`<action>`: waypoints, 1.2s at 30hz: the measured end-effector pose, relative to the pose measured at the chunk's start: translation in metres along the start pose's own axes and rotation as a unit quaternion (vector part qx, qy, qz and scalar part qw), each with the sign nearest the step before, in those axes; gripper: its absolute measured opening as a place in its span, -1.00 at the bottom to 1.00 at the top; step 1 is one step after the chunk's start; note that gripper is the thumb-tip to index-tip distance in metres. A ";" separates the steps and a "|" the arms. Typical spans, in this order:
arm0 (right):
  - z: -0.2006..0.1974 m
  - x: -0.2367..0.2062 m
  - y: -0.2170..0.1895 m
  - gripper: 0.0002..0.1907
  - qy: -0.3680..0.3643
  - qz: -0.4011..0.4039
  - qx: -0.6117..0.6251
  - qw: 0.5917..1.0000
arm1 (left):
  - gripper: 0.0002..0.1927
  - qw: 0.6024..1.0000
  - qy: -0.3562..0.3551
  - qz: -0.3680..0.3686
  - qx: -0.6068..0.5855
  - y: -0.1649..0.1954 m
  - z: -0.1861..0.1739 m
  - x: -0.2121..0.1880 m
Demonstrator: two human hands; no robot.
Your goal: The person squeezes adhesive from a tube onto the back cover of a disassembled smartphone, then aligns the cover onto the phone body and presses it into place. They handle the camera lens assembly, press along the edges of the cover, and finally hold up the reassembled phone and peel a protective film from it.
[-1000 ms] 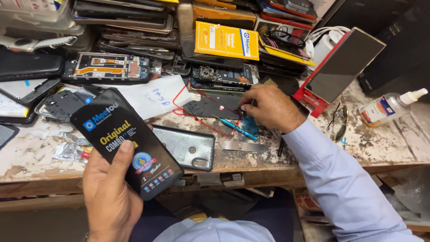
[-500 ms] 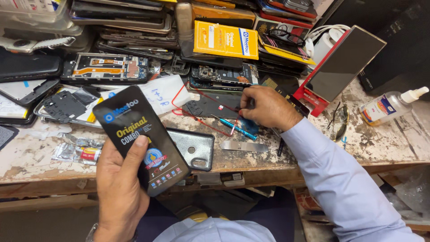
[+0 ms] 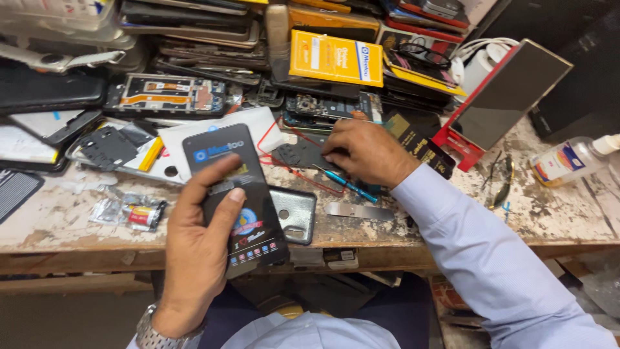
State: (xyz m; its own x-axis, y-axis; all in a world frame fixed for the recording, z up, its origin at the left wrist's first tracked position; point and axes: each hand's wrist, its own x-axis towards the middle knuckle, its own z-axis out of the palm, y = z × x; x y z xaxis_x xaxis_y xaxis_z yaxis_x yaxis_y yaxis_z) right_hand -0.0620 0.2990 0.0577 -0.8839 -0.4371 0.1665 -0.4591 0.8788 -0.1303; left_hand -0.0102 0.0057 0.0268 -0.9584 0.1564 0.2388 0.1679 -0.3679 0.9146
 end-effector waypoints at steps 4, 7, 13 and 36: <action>0.002 0.006 0.006 -0.87 -0.021 -0.010 0.009 1.000 | -0.74 0.999 -0.020 -0.019 0.035 -0.004 -0.005 0.000; -0.001 0.009 -0.002 -0.88 -0.006 -0.019 -0.012 1.000 | -0.75 0.994 -0.015 -0.111 -0.015 -0.005 -0.002 0.000; -0.013 -0.016 -0.053 -0.86 0.094 0.105 0.347 0.927 | -0.80 0.990 -0.084 0.034 0.109 0.001 0.009 0.004; 0.012 -0.042 -0.123 -0.87 0.174 0.197 0.566 0.782 | -0.84 0.994 -0.036 -0.101 0.033 -0.003 0.020 0.004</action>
State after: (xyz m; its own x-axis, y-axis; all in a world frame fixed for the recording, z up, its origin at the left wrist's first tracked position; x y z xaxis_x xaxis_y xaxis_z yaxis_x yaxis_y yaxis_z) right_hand 0.0306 0.2071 0.0553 -0.9893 0.0760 0.1248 -0.1157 0.1147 -0.9866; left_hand -0.0095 0.0260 0.0310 -0.9553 0.2875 0.0683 -0.0095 -0.2609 0.9653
